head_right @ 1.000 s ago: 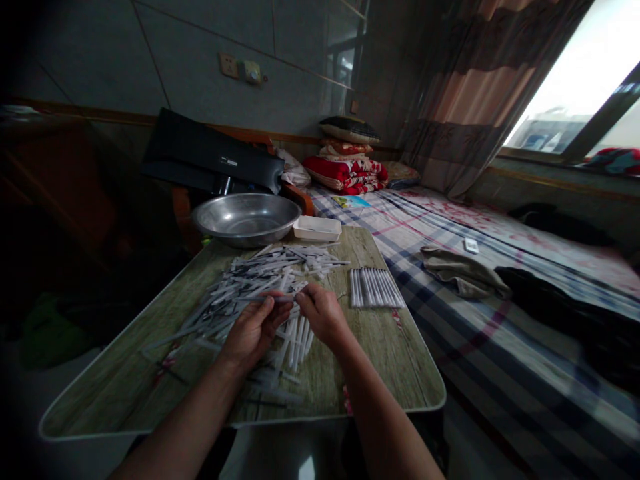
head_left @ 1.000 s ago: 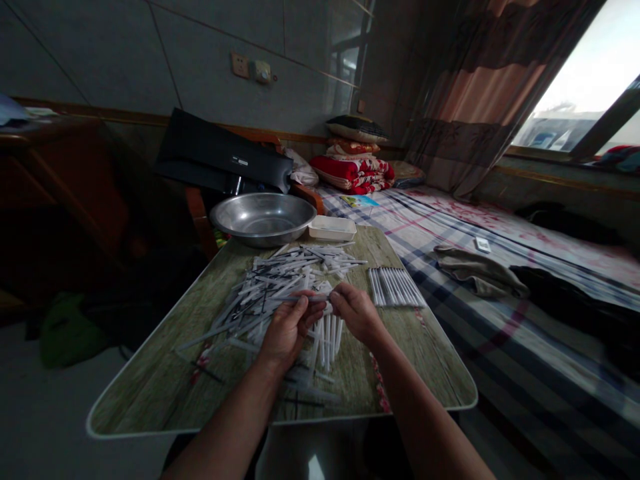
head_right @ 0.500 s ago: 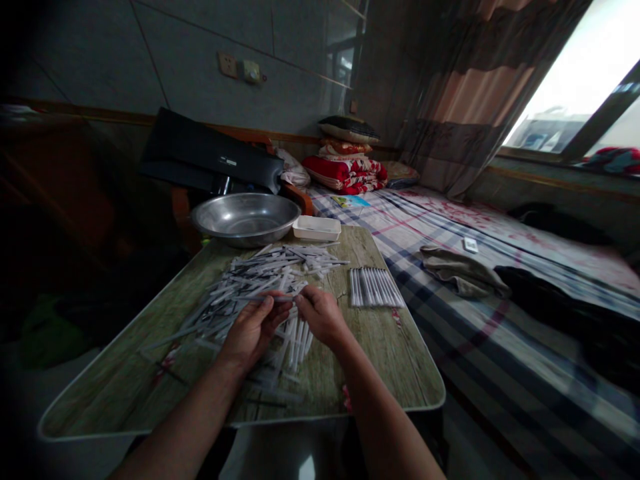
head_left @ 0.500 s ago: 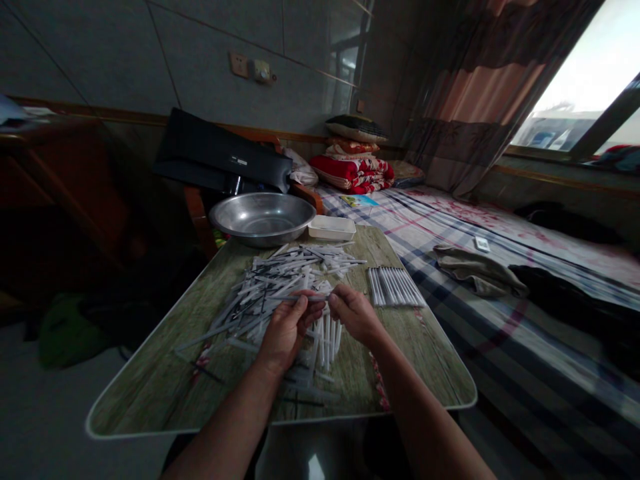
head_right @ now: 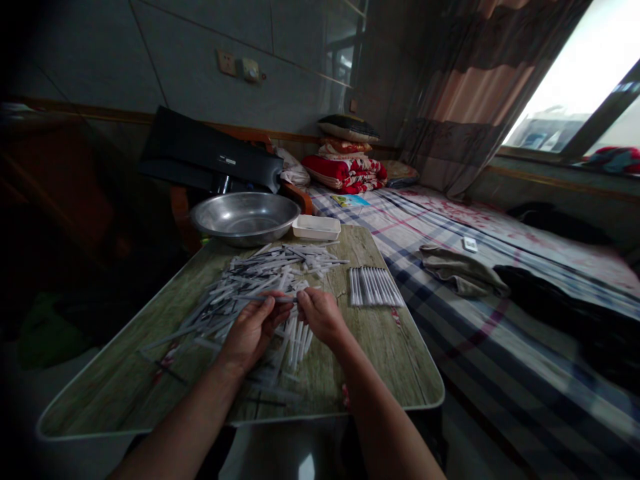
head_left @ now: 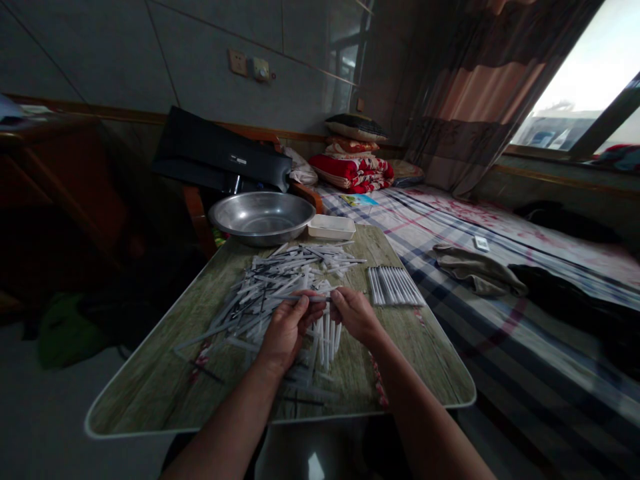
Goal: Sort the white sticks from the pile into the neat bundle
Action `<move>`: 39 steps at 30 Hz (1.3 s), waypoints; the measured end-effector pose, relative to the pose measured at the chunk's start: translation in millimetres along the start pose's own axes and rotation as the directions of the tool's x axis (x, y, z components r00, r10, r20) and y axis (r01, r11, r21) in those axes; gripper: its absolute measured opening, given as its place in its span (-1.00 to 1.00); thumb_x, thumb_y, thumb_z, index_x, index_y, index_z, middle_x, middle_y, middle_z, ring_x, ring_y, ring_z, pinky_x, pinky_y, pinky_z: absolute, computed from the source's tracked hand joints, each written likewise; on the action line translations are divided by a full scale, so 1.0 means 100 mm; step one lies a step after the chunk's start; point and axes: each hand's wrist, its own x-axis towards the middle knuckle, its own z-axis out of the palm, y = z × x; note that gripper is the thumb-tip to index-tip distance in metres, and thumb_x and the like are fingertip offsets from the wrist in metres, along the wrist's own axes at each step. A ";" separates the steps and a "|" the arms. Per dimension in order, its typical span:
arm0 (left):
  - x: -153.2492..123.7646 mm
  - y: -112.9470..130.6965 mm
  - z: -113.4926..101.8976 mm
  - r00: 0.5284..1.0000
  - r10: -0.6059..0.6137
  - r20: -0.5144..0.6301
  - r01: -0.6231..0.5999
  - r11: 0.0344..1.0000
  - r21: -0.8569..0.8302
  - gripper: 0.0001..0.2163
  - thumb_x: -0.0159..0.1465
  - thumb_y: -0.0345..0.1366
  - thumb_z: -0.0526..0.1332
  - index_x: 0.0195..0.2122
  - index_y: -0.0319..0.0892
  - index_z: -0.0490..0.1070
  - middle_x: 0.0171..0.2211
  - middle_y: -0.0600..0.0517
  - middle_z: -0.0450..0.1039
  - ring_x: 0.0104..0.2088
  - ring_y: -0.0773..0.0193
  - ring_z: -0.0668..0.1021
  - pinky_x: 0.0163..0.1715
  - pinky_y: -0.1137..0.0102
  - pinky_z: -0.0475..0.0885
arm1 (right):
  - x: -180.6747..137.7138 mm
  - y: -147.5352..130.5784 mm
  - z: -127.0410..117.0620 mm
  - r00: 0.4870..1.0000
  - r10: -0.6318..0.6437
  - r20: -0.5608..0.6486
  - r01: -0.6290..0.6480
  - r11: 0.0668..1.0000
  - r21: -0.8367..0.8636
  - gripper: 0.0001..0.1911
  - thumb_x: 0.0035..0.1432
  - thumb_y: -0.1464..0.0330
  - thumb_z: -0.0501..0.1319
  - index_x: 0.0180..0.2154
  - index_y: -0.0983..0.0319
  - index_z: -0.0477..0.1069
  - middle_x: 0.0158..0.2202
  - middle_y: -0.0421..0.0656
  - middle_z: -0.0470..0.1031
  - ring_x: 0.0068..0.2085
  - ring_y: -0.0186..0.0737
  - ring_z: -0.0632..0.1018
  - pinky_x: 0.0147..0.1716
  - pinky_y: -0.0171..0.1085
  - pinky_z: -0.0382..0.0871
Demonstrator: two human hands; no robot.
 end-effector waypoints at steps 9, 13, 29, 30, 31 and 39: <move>0.01 -0.01 -0.01 1.000 0.014 -0.017 -0.014 1.000 0.001 -0.75 0.06 -0.24 0.42 -0.28 -0.22 0.51 -0.32 0.00 0.61 -0.33 0.29 0.64 -0.30 0.46 0.55 | -0.02 0.05 -0.01 1.000 -0.024 0.006 0.024 0.999 0.041 -0.91 0.19 0.35 0.10 -0.38 0.20 0.26 -0.55 -0.30 0.35 -0.53 -0.39 0.36 -0.52 -0.41 0.21; 0.00 0.00 -0.01 1.000 0.011 0.000 -0.011 1.000 0.017 -0.75 0.06 -0.22 0.42 -0.29 -0.23 0.51 -0.33 -0.01 0.61 -0.33 0.28 0.64 -0.30 0.45 0.55 | -0.03 0.02 0.00 0.999 -0.006 0.045 0.006 1.000 0.002 -0.71 0.27 0.26 0.03 -0.49 0.21 0.23 -0.61 -0.29 0.32 -0.58 -0.41 0.34 -0.54 -0.41 0.18; -0.01 0.03 0.00 0.985 0.133 -0.107 -0.119 0.985 0.128 -0.74 0.08 -0.17 0.37 -0.28 -0.21 0.47 -0.38 0.02 0.56 -0.37 0.29 0.58 -0.36 0.43 0.50 | 0.02 0.13 -0.12 0.998 0.049 0.045 -0.055 0.987 0.148 -0.63 0.26 0.12 0.02 -0.47 0.22 0.27 -0.59 -0.27 0.32 -0.59 -0.41 0.34 -0.60 -0.41 0.17; -0.01 0.03 0.00 0.975 0.168 -0.147 -0.151 0.981 0.120 -0.73 0.09 -0.18 0.36 -0.25 -0.19 0.45 -0.40 0.04 0.55 -0.40 0.30 0.57 -0.38 0.44 0.48 | 0.04 0.17 -0.17 0.998 0.066 -0.025 -0.061 0.986 0.158 -0.65 0.24 0.12 0.03 -0.44 0.23 0.28 -0.57 -0.26 0.33 -0.57 -0.39 0.36 -0.60 -0.41 0.18; 0.00 0.04 -0.01 0.961 0.201 -0.189 -0.182 0.977 0.113 -0.73 0.09 -0.19 0.35 -0.22 -0.16 0.42 -0.43 0.07 0.53 -0.44 0.33 0.55 -0.41 0.46 0.47 | 0.07 0.21 -0.22 0.991 0.083 -0.104 -0.066 0.985 0.160 -0.68 0.22 0.13 0.04 -0.42 0.23 0.29 -0.55 -0.25 0.34 -0.56 -0.38 0.37 -0.60 -0.40 0.18; -0.01 0.06 0.03 0.907 0.324 -0.271 -0.291 0.944 0.154 -0.69 0.13 -0.24 0.25 -0.09 -0.10 0.31 -0.65 0.24 0.29 -0.64 0.42 0.33 -0.61 0.54 0.28 | 0.18 0.52 -0.33 0.962 0.012 -0.274 -0.113 0.928 -0.355 -0.79 0.12 0.40 0.08 -0.24 0.24 0.45 -0.25 -0.09 0.54 -0.19 -0.15 0.49 -0.14 -0.18 0.33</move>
